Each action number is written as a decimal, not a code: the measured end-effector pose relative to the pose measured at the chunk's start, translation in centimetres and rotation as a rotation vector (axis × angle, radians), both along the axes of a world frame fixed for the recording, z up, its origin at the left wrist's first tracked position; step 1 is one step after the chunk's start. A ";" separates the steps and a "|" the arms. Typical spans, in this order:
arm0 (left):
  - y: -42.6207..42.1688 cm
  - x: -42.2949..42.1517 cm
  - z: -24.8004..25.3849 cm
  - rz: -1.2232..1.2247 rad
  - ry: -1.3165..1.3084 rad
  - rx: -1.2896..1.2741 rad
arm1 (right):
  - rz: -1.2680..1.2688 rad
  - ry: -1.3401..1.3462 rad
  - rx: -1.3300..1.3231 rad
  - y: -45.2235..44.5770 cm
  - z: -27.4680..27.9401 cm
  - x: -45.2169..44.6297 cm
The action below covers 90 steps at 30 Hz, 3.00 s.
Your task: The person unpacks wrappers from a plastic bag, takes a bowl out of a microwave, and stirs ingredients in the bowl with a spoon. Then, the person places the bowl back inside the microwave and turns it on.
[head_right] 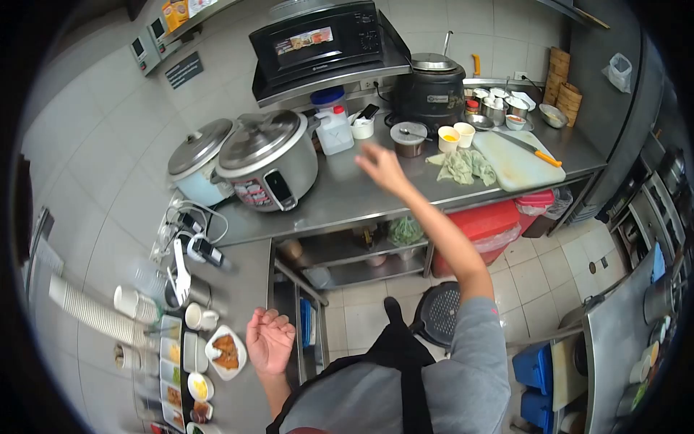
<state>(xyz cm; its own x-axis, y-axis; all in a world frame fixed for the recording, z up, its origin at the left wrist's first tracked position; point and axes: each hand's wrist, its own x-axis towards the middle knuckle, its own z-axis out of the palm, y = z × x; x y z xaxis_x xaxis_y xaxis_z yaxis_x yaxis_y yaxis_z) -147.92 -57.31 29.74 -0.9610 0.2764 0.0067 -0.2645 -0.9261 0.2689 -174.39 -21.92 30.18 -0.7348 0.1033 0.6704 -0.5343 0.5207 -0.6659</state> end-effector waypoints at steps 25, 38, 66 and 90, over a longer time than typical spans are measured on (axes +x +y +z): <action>18.7 -39.2 9.6 0.390 0.663 -1.134 | -0.702 -0.322 0.431 19.5 13.5 -39.4; 18.3 -44.9 9.9 0.933 0.795 -1.472 | -0.276 -0.184 0.436 13.8 18.8 -32.0; 8.4 -45.6 7.2 1.066 0.641 -1.322 | 0.155 -0.633 1.085 -2.6 28.9 -55.8; 7.5 -45.7 6.5 1.018 0.595 -1.226 | 0.504 -0.347 0.933 -0.4 27.8 -49.3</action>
